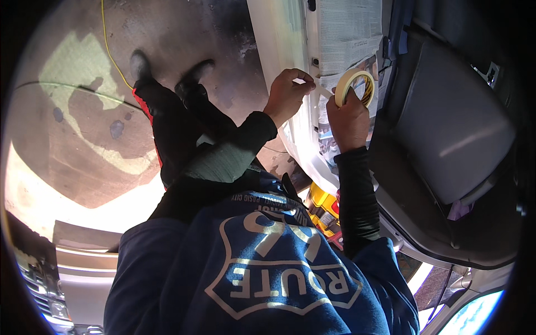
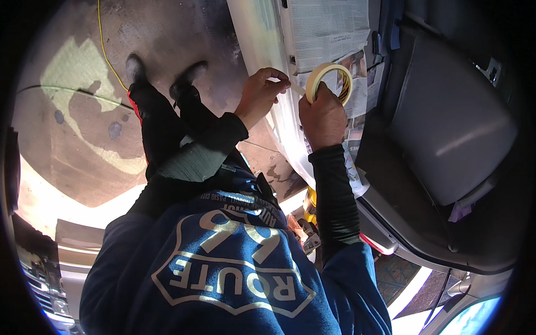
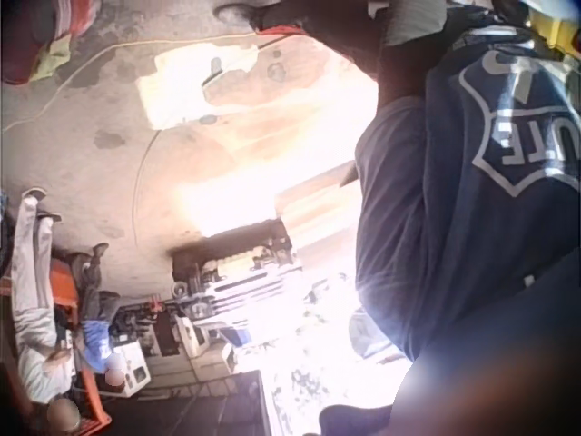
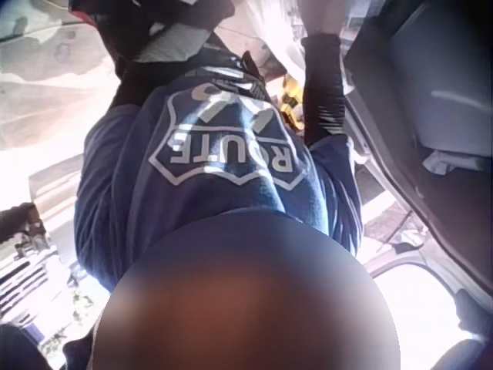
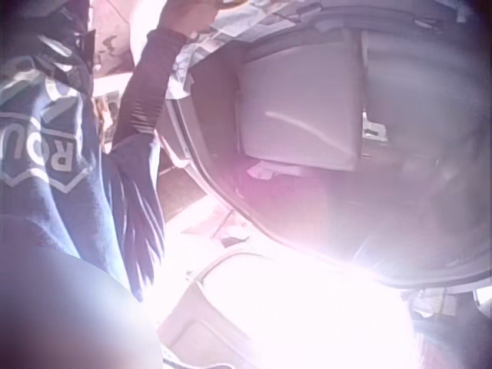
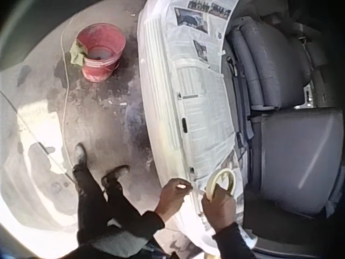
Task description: The person applies masking tape to secure newspaper over a white car bumper, then uses a wet sanding block to smooth the surface and wipes it with a cloth.
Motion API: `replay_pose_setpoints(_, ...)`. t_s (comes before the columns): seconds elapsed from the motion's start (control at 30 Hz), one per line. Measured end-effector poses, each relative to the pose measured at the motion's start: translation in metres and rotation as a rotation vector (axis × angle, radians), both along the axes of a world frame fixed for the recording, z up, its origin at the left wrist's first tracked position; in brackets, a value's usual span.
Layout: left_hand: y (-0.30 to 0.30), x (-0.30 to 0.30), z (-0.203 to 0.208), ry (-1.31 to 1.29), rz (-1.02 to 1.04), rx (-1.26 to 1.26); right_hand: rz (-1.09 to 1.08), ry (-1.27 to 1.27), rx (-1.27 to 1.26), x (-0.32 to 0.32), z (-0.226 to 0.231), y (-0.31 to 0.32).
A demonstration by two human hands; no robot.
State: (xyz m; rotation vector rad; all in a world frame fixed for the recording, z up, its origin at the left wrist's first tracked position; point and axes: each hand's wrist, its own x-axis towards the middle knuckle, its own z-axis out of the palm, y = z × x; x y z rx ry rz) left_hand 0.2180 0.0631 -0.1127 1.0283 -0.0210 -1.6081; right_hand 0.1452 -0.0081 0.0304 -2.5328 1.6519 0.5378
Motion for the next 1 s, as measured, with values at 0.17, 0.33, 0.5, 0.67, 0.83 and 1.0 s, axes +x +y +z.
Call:
replay_pose_setpoints(0.17,-0.009,-0.005,-0.007,0.081,0.108,0.094,0.146,0.066,-0.022,0.009,-0.010,-0.007)
replay_pose_setpoints(0.33,-0.017,-0.013,-0.005,0.156,0.132,0.169,0.239,0.108,-0.039,0.010,-0.015,-0.007)
replay_pose_setpoints(0.5,-0.019,-0.019,-0.006,0.196,0.145,0.197,0.363,0.127,-0.062,0.006,-0.019,-0.007)
replay_pose_setpoints(0.67,-0.027,-0.029,-0.003,0.218,0.168,0.215,0.414,0.136,-0.085,0.001,-0.024,-0.017)
replay_pose_setpoints(0.83,-0.032,-0.039,0.001,0.194,0.207,0.191,0.441,0.130,-0.128,-0.003,-0.022,-0.033)
replay_pose_setpoints(1.0,-0.033,-0.046,0.002,0.131,0.288,0.174,0.413,0.121,-0.081,-0.011,-0.018,-0.049)
